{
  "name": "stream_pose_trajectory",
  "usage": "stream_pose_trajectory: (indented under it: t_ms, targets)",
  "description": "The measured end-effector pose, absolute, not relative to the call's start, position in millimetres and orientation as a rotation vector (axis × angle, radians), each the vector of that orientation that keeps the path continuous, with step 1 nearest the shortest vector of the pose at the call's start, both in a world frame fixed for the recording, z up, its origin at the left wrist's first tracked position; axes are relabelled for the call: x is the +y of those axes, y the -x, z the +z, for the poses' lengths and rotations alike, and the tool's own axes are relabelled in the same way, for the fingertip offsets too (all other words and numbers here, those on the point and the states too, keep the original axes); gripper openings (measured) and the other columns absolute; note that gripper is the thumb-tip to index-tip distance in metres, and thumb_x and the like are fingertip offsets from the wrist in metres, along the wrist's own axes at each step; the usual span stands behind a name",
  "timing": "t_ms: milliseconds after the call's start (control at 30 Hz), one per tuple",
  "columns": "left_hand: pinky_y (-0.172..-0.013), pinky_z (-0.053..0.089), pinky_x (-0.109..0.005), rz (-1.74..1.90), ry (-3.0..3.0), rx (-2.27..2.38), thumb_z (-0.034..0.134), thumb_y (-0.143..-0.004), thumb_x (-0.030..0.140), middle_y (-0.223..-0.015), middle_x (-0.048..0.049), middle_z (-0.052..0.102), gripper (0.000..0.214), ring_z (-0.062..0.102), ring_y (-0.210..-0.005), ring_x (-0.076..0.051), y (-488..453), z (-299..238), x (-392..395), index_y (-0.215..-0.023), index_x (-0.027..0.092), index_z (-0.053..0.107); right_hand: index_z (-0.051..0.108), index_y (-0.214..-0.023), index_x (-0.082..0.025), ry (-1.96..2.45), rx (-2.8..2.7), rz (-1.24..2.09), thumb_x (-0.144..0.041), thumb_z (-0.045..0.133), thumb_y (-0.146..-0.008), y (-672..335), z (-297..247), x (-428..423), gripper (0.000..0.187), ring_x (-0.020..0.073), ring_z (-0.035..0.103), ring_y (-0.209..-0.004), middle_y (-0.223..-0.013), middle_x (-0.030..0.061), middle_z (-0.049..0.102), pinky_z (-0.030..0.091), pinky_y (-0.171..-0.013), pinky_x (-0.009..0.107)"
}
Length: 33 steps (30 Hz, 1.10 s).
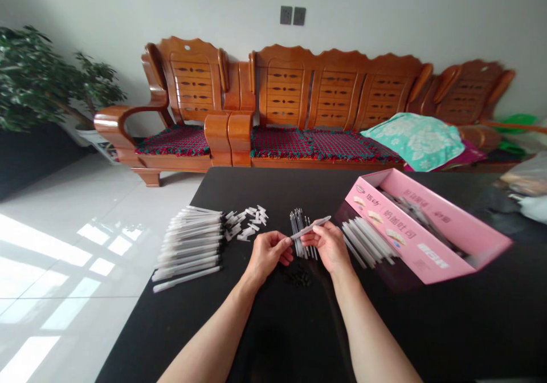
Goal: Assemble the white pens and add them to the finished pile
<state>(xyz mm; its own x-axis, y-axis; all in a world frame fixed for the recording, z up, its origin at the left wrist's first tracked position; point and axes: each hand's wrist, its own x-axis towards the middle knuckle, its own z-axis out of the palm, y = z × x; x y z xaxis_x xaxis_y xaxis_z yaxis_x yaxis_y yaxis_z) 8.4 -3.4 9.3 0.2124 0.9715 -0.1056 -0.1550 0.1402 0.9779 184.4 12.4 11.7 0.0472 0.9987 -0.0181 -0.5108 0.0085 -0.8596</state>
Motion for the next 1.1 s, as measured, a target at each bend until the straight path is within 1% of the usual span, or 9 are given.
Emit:
stream_pose_trajectory:
  t_ms: [133,400,633,700,767,900,967,1033,1100]
  targets:
    - [-0.045,0.052,-0.023,1.071,-1.109,1.009,0.075,-0.073,0.047,-0.06,-0.0049,0.066,0.038,0.064,-0.049,-0.015,-8.1,8.6,-2.9,-0.073,0.012,0.062,0.06,-0.083,-0.017,0.823,-0.789,1.377,-0.025,0.078,-0.07,-184.4,11.1,12.0,0.024,0.0215,0.073,-0.056,-0.068,0.0047,0.075,0.059,-0.049,0.027]
    - [-0.05,0.052,-0.024,1.135,-1.344,1.146,0.068,-0.08,0.04,-0.059,-0.0052,0.069,0.025,0.066,-0.052,-0.017,-8.6,7.1,-6.6,-0.079,0.015,0.066,0.06,-0.082,-0.017,0.819,-0.785,1.376,-0.025,0.078,-0.07,-184.6,9.5,12.7,0.022,0.0216,0.073,-0.055,-0.065,0.0036,0.074,0.059,-0.048,0.027]
    - [-0.055,0.049,-0.023,1.198,-1.493,1.217,0.071,-0.078,0.034,-0.063,-0.0033,0.07,0.016,0.066,-0.056,-0.016,-9.3,11.0,-9.6,-0.076,0.018,0.07,0.06,-0.079,-0.017,0.838,-0.761,1.404,-0.024,0.076,-0.071,-186.5,5.2,14.6,0.019,0.0206,0.072,-0.052,-0.062,0.0044,0.073,0.058,-0.045,0.025]
    - [-0.056,0.051,-0.024,1.197,-1.415,1.183,0.073,-0.076,0.036,-0.065,-0.0043,0.071,0.02,0.067,-0.058,-0.017,-10.2,11.4,-8.8,-0.079,0.017,0.07,0.06,-0.079,-0.017,0.843,-0.756,1.401,-0.024,0.076,-0.071,-186.8,4.9,15.0,0.02,0.0203,0.072,-0.052,-0.062,0.0045,0.073,0.059,-0.046,0.025]
    - [-0.056,0.054,-0.026,1.162,-1.286,1.108,0.075,-0.074,0.041,-0.067,-0.0059,0.071,0.029,0.068,-0.06,-0.018,-10.6,11.5,-7.3,-0.084,0.015,0.069,0.06,-0.08,-0.017,0.842,-0.748,1.392,-0.024,0.077,-0.07,-186.9,5.2,15.3,0.021,0.02,0.072,-0.053,-0.064,0.0042,0.074,0.059,-0.048,0.025]
    - [-0.049,0.053,-0.025,0.998,-1.073,0.958,0.067,-0.078,0.058,-0.068,-0.0094,0.069,0.048,0.066,-0.055,-0.017,-9.1,11.2,-4.2,-0.083,0.01,0.068,0.06,-0.081,-0.018,0.823,-0.748,1.382,-0.023,0.077,-0.07,-186.2,6.5,14.8,0.021,0.0203,0.072,-0.055,-0.066,0.0034,0.075,0.06,-0.049,0.026]
    - [-0.044,0.049,-0.021,0.956,-1.014,0.924,0.064,-0.079,0.06,-0.065,-0.008,0.067,0.05,0.063,-0.05,-0.014,-7.9,11.2,-3.4,-0.079,0.009,0.067,0.06,-0.082,-0.018,0.817,-0.763,1.381,-0.023,0.077,-0.07,-185.6,7.6,14.0,0.021,0.021,0.073,-0.056,-0.067,0.0034,0.075,0.06,-0.049,0.027]
    - [-0.04,0.044,-0.018,0.953,-0.99,0.914,0.068,-0.077,0.057,-0.062,-0.0056,0.064,0.048,0.059,-0.046,-0.011,-6.8,11.8,-3.1,-0.076,0.01,0.066,0.06,-0.083,-0.018,0.815,-0.777,1.384,-0.023,0.077,-0.071,-185.1,8.7,13.0,0.021,0.0214,0.073,-0.056,-0.067,0.0035,0.075,0.06,-0.049,0.027]
    - [-0.039,0.043,-0.017,0.971,-0.983,0.915,0.072,-0.074,0.053,-0.061,-0.0045,0.064,0.044,0.057,-0.045,-0.009,-6.4,13.1,-2.9,-0.074,0.01,0.065,0.06,-0.082,-0.018,0.812,-0.782,1.384,-0.022,0.077,-0.071,-184.7,9.5,12.4,0.02,0.0211,0.073,-0.056,-0.067,0.0037,0.075,0.06,-0.05,0.028]
